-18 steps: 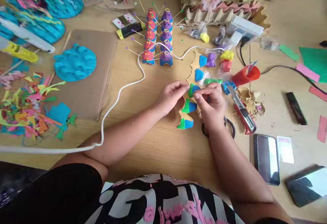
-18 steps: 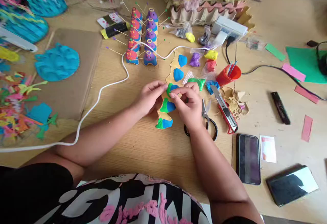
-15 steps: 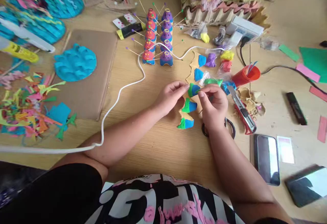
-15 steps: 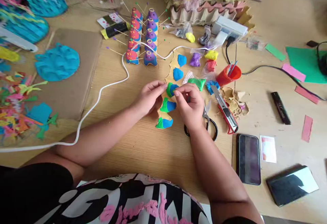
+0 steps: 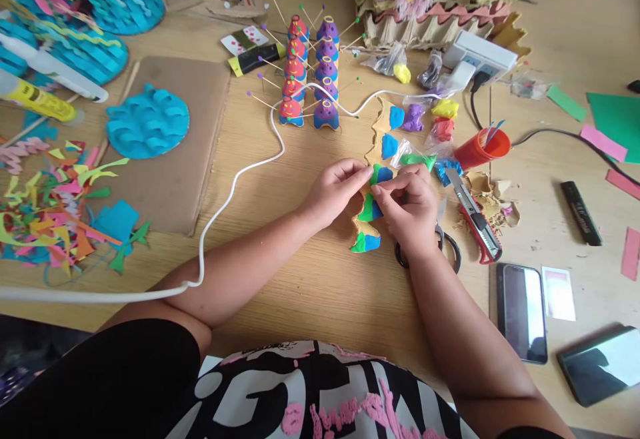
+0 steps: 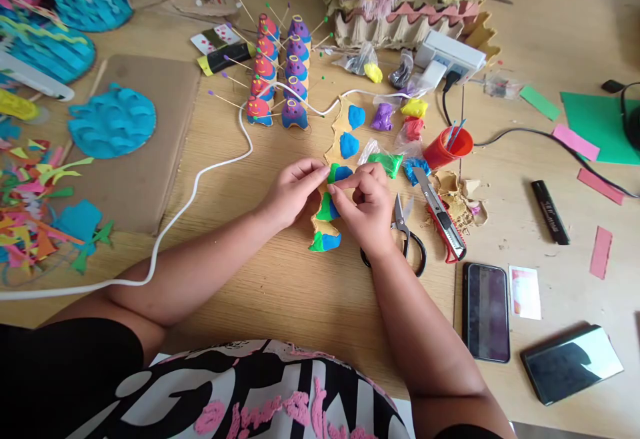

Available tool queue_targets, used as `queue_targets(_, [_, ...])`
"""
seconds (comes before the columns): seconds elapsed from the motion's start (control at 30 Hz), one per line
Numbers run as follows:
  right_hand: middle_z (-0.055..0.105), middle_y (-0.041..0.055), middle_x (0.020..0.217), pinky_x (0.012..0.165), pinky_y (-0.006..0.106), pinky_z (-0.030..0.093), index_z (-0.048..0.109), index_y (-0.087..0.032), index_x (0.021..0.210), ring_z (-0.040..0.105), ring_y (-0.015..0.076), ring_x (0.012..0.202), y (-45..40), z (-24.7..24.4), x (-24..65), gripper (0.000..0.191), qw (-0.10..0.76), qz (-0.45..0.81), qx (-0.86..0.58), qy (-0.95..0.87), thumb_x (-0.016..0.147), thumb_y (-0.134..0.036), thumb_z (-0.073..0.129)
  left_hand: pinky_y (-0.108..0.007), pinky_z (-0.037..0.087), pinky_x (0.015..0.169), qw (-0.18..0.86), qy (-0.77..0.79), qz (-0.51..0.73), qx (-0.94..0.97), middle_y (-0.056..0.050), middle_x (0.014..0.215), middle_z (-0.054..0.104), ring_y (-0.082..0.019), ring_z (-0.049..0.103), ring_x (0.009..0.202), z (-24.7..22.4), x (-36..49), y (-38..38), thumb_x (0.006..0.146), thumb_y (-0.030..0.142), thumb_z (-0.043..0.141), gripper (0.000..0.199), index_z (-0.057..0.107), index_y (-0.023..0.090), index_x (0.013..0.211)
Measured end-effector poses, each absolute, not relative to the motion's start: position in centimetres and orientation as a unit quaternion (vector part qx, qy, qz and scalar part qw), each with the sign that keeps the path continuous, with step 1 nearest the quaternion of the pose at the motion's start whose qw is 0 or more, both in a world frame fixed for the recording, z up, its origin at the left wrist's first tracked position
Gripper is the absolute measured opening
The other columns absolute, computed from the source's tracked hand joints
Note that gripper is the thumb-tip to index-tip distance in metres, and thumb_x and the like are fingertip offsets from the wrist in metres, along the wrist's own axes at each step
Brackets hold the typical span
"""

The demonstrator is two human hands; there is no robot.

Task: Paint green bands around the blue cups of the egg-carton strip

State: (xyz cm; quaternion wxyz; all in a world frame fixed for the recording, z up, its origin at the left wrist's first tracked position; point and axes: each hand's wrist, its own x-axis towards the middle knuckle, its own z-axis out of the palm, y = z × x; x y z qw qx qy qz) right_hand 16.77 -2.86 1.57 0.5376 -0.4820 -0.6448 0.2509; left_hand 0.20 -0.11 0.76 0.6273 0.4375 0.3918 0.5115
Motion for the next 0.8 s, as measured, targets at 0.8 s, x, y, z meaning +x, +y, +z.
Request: queue_targets(0.8, [0.043,-0.0068,0.073,0.049,0.022,0.027,0.057,-0.028,0.09,0.034,0.01,0.06,-2.2,1.6,16.5,0.047,0.622,0.513,-0.446,-0.39,0.085,-0.062,0.089,-0.024,0.055,0.068,0.774,0.327,0.474,0.262,0.002,0.08,0.075,-0.011,0.069,0.071,2.4,-0.1,0.0,0.092,0.048,0.087,0.032,0.072,0.02,0.087])
